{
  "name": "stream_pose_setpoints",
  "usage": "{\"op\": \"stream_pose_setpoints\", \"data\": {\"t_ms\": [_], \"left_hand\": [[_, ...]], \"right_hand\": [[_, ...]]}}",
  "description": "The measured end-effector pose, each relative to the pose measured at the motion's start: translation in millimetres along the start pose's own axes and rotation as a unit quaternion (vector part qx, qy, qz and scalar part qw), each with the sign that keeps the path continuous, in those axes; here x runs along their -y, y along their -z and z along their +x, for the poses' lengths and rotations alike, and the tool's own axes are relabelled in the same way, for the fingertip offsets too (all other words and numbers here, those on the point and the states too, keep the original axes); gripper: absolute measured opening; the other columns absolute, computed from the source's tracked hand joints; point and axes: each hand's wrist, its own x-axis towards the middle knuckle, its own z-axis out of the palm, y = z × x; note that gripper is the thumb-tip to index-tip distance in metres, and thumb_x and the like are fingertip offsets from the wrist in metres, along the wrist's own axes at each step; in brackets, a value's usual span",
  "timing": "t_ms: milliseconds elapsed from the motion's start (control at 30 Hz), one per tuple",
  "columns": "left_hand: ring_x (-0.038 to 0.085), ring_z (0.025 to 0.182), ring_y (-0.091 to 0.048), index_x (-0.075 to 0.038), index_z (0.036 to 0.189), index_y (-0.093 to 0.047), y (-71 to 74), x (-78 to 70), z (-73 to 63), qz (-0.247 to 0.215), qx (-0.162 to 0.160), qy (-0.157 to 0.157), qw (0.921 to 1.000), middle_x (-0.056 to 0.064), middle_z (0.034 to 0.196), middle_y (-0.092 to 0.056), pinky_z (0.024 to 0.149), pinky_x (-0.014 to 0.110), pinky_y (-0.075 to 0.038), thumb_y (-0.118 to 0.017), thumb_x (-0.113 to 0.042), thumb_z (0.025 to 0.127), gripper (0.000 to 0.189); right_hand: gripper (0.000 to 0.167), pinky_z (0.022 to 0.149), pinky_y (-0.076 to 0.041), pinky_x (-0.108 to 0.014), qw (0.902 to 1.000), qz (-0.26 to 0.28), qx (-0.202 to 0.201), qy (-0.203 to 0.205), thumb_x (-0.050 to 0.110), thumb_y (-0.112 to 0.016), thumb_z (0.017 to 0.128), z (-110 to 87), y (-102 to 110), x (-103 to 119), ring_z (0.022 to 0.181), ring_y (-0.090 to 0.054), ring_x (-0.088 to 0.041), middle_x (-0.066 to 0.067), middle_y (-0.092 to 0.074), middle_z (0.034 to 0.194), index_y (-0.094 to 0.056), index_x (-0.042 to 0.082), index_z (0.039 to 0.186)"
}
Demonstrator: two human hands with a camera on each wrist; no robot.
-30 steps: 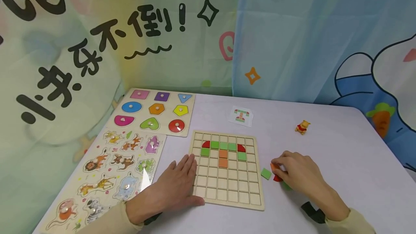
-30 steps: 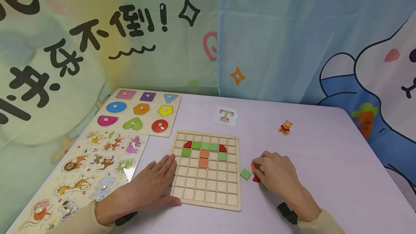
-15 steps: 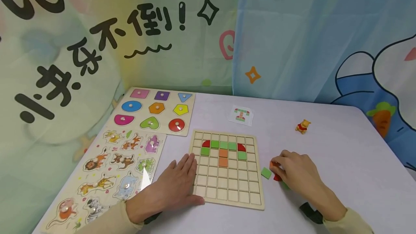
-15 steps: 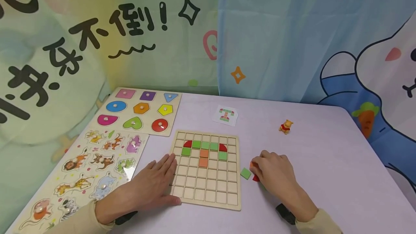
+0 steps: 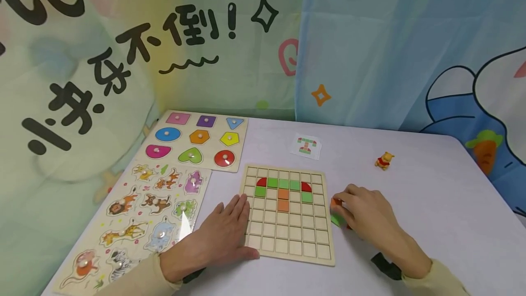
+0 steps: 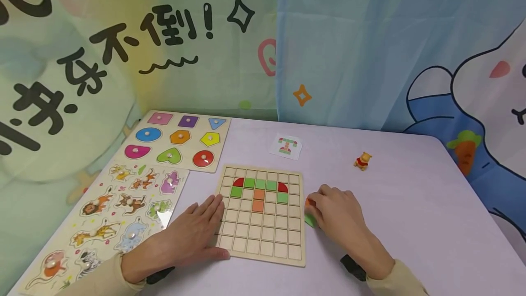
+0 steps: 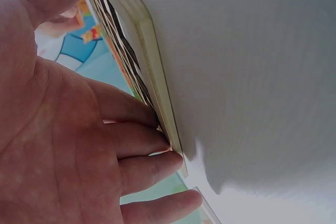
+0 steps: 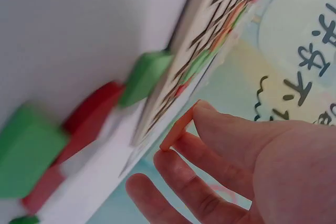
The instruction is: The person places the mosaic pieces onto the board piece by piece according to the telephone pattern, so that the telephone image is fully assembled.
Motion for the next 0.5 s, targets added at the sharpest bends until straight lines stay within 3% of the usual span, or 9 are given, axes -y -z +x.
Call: {"op": "stream_pose_setpoints", "data": {"t_ms": [300,500], "left_hand": [[0.034,0.155,-0.034,0.004,0.156,-0.035,0.5,0.0,0.0,0.0,-0.001,-0.001,1.0,0.021,0.167,-0.031,0.117,0.055,-0.04,-0.064,-0.073,0.086,0.108],[0.034,0.155,-0.033,0.004,0.157,-0.034,0.6,-0.1,0.9,0.002,0.003,0.002,1.0,0.02,0.168,-0.03,0.117,0.055,-0.04,-0.064,-0.073,0.086,0.109]], "right_hand": [[0.016,0.064,-0.049,-0.034,0.9964,-0.004,-0.05,0.068,0.028,-0.087,0.081,17.0,-5,39,0.065,-0.056,-0.01,0.006,-0.062,0.079,-0.078,0.018,0.089],[0.018,0.072,-0.052,-0.036,0.9932,-0.017,-0.047,0.105,0.033,-0.085,0.083,26.7,-13,65,0.069,-0.059,-0.011,0.007,-0.061,0.078,-0.076,0.019,0.089]]}}
